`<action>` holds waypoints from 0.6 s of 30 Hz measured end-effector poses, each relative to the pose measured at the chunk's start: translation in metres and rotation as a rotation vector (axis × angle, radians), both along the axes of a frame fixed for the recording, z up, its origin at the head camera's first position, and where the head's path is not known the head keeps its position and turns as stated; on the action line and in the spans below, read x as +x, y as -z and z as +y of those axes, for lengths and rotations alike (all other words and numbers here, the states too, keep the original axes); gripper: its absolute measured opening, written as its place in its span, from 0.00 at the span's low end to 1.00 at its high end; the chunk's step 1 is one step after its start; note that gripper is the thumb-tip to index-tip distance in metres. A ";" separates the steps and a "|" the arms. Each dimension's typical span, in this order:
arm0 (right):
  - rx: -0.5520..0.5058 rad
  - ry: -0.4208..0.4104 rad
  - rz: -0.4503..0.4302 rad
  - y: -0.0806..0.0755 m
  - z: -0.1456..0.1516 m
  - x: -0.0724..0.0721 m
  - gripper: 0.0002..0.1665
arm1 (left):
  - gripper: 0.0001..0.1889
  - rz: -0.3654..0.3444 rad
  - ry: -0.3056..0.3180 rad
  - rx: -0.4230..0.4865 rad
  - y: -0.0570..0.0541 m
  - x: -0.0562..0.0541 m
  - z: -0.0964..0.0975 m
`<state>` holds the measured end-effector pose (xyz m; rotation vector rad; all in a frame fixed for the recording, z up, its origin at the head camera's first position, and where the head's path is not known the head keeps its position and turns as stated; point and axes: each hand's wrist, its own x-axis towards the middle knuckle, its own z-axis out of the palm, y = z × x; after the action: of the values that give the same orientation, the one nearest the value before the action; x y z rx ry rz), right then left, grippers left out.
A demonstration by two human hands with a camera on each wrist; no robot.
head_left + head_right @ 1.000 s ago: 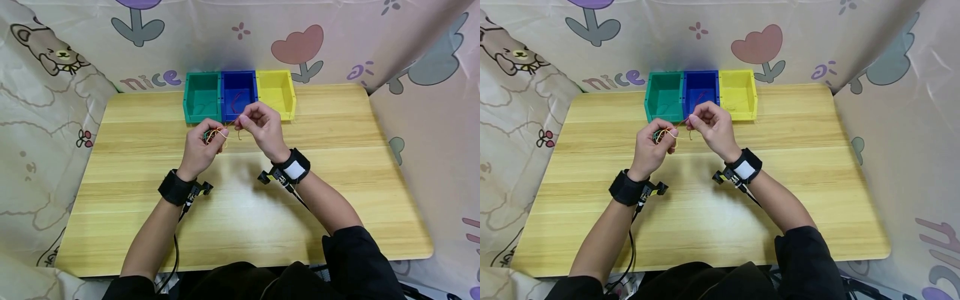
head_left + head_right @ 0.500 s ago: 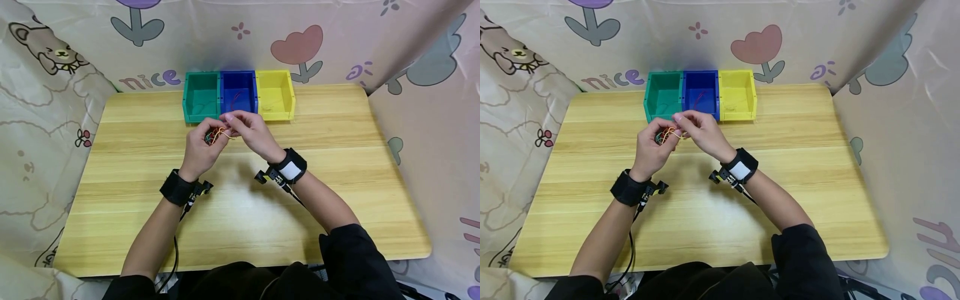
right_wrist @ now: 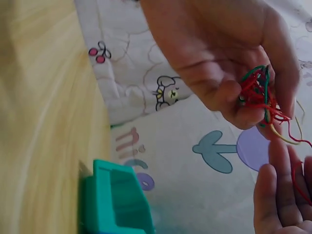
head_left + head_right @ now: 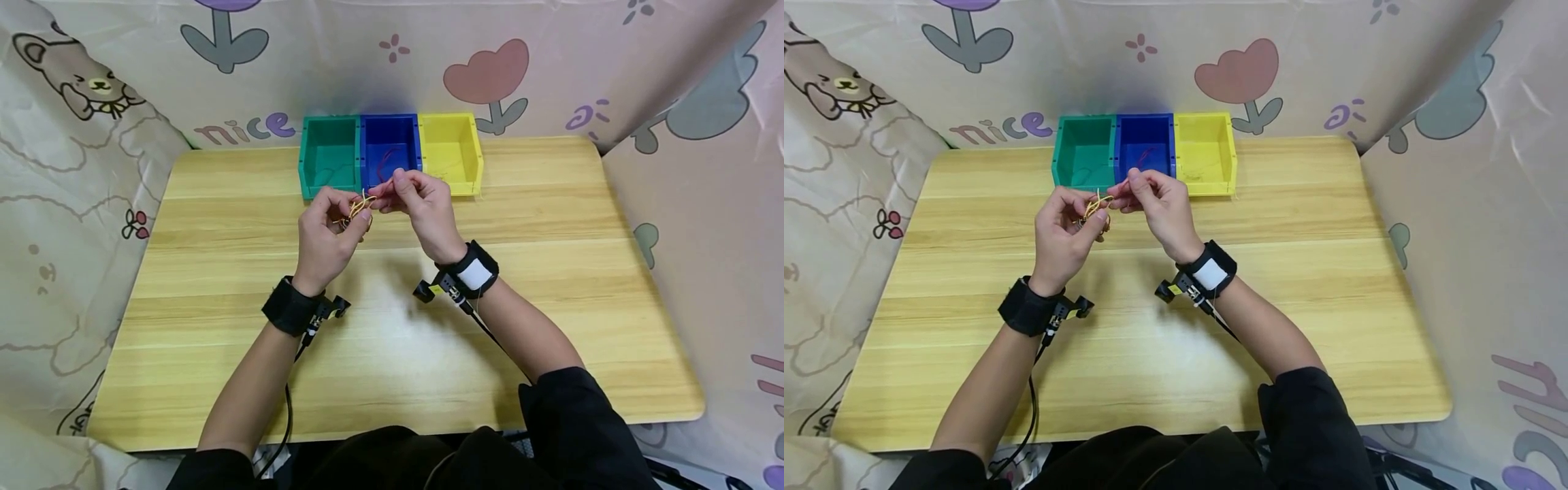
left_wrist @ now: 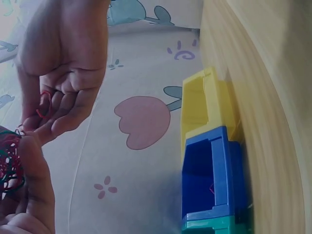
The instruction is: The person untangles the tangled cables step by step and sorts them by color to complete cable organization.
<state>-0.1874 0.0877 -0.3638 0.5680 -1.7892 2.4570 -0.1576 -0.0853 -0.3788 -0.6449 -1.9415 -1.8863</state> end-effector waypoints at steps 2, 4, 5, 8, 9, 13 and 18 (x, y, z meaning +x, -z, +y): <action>-0.043 -0.005 -0.026 0.001 -0.001 0.001 0.19 | 0.11 0.011 0.009 -0.005 0.000 -0.001 0.000; -0.067 -0.001 -0.043 0.001 -0.002 0.001 0.20 | 0.11 0.016 0.012 -0.003 0.000 -0.002 0.000; -0.080 0.000 -0.049 0.001 -0.003 0.001 0.20 | 0.11 0.014 0.013 0.004 0.000 -0.002 0.001; -0.103 -0.004 -0.055 0.000 -0.003 0.001 0.20 | 0.10 0.016 0.015 0.000 0.001 -0.002 0.001; -0.109 -0.005 -0.055 -0.001 -0.004 0.001 0.20 | 0.09 0.019 0.014 -0.002 0.001 -0.002 0.001; -0.135 -0.005 -0.063 -0.002 -0.004 0.002 0.21 | 0.11 0.050 -0.016 -0.068 0.002 -0.001 0.001; -0.170 -0.008 -0.092 -0.004 -0.003 0.004 0.22 | 0.16 0.101 -0.073 -0.162 0.003 -0.001 0.000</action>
<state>-0.1838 0.0851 -0.3601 0.4579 -1.5877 2.6470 -0.1583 -0.0850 -0.3813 -0.6919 -2.0382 -1.6336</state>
